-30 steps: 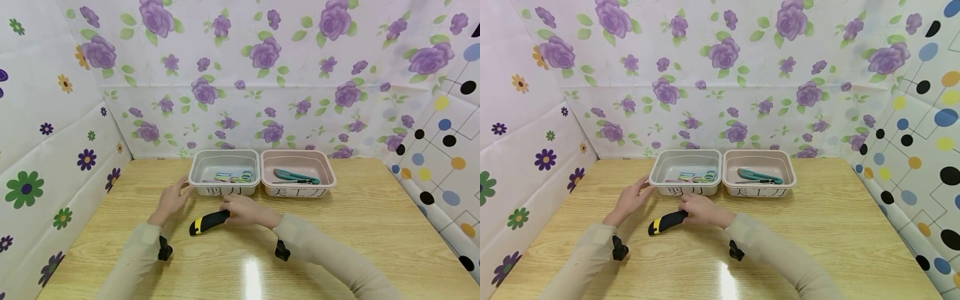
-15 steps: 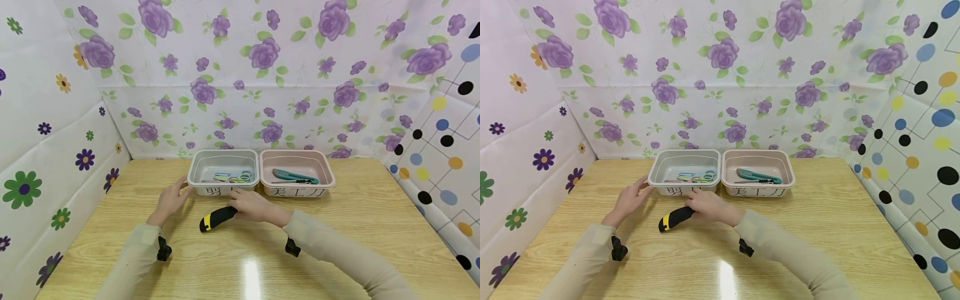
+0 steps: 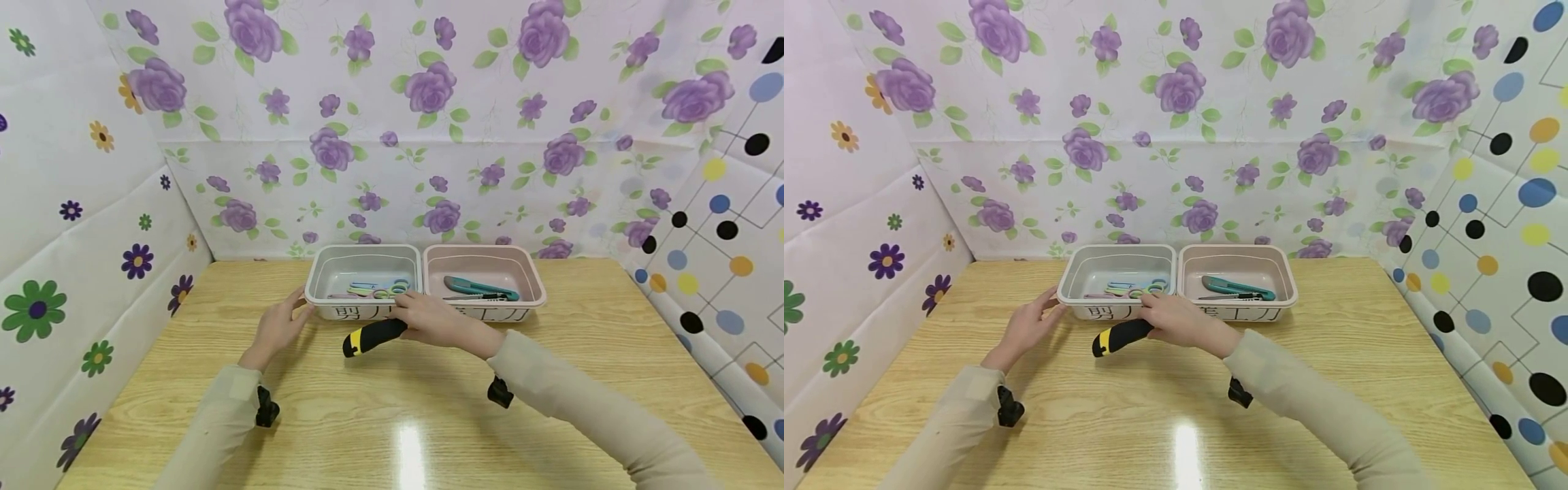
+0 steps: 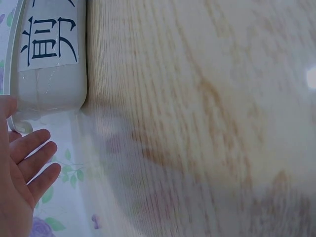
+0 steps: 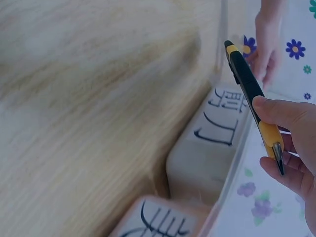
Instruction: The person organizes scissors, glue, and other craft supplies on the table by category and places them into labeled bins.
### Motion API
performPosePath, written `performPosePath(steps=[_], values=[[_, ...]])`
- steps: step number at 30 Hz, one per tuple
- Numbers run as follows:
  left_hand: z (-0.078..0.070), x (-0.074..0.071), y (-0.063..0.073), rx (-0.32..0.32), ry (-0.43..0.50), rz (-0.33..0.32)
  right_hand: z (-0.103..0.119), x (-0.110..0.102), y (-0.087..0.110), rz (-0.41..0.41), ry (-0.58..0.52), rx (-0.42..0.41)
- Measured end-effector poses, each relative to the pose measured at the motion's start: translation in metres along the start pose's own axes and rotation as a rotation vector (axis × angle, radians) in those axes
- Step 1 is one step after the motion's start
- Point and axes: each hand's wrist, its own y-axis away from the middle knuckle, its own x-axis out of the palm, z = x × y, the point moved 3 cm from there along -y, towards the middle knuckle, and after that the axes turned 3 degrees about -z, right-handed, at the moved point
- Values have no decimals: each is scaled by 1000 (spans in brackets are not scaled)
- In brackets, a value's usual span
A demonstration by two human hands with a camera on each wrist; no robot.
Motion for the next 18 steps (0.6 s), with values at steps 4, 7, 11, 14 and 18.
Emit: performPosePath(steps=[4, 7, 11, 14, 18], values=[[0, 1, 0, -12, -1, 10, -9, -9, 7, -46, 10, -6], [1, 1, 0, -22, 0, 19, -16, -15, 12, -80, 25, 0], [1, 2, 0, -30, -1, 22, -26, -22, 20, -102, 1, 14], [1, 2, 0, -31, 2, 23, -34, -28, 25, -114, -29, 20], [1, 2, 0, -29, 10, 23, -44, -34, 30, -133, -38, 37]])
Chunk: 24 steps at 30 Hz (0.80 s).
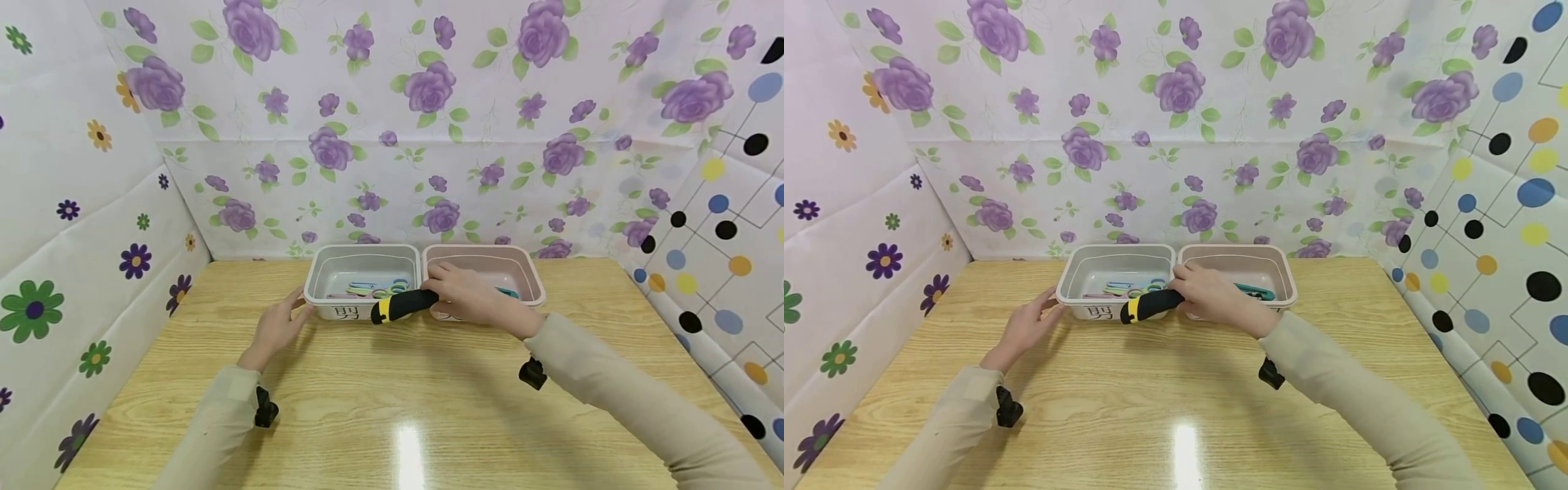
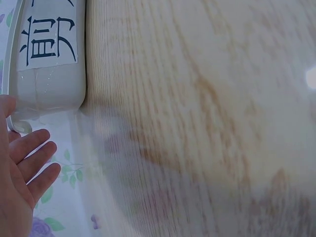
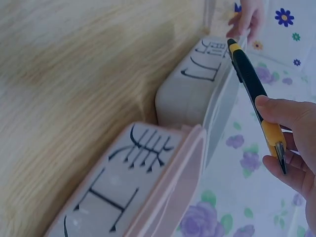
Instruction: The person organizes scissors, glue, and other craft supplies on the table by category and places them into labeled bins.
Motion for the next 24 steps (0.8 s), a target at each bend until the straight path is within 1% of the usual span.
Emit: performPosePath(steps=[7, 12, 20, 24], values=[[-1, -1, 0, -6, -5, 1, -13, -12, 7, -20, 39, 52], [0, -1, 0, -7, -8, -7, -24, -16, 13, -19, 60, 89], [0, 0, 0, -4, -13, -5, -44, -16, 24, -36, 114, 86], [0, 0, 0, -8, -13, -4, -54, -16, 30, -35, 116, 120]])
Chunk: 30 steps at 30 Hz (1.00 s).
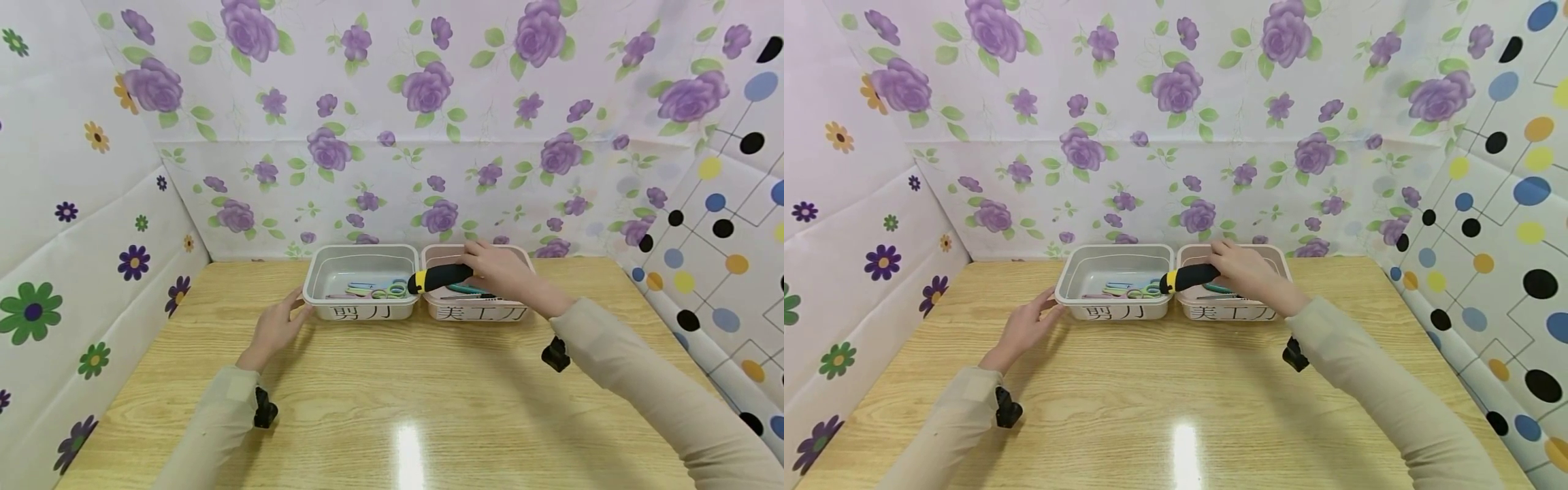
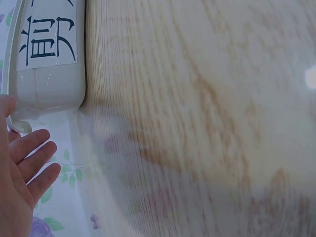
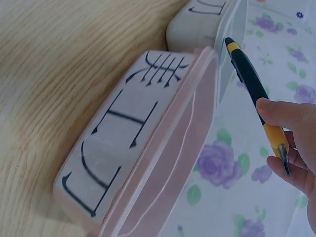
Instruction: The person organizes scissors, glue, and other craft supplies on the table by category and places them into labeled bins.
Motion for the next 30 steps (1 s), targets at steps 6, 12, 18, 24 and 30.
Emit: performPosePath(steps=[6, 12, 18, 24, 30], values=[[0, -1, 0, -1, -1, 3, -13, 2, 8, 43, 17, 83], [-1, -1, 1, 7, 3, -7, -25, 5, 15, 74, -42, 132], [0, 0, 2, 7, 2, -10, -35, 10, 23, 67, -33, 143], [-1, -1, 1, 12, 7, -11, -42, 18, 28, 92, 1, 151], [-1, -1, 1, 15, 13, -6, -49, 28, 32, 134, 4, 181]])
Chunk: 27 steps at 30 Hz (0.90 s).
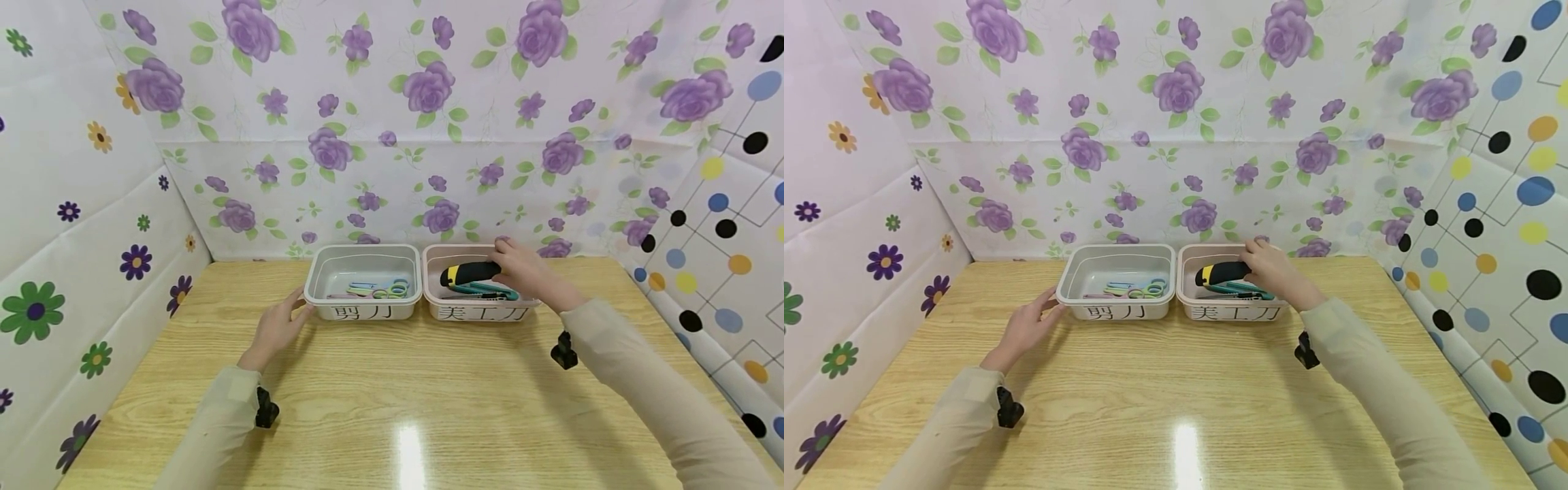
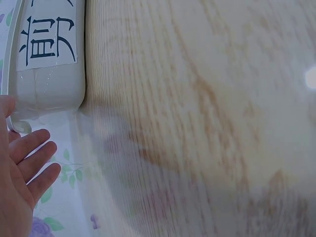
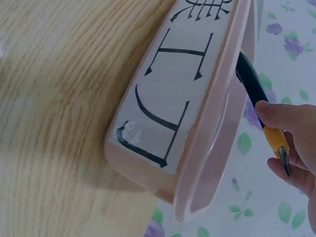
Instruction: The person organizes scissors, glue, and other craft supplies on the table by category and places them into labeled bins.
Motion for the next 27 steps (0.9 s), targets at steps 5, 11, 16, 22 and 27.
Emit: performPosePath(steps=[5, 11, 16, 22, 27], values=[[0, 0, 0, 1, -4, 2, -3, 10, 2, 52, -35, 32], [1, 1, 0, 3, -7, 2, -4, 22, 2, 52, -55, 42], [0, 0, 1, 14, -4, -4, -3, 30, 2, 37, -62, 41], [0, 0, 1, 12, -5, -2, -4, 37, 2, 95, -76, 104], [-1, 0, 0, 8, 2, -2, -11, 43, 3, 75, -149, 151]])
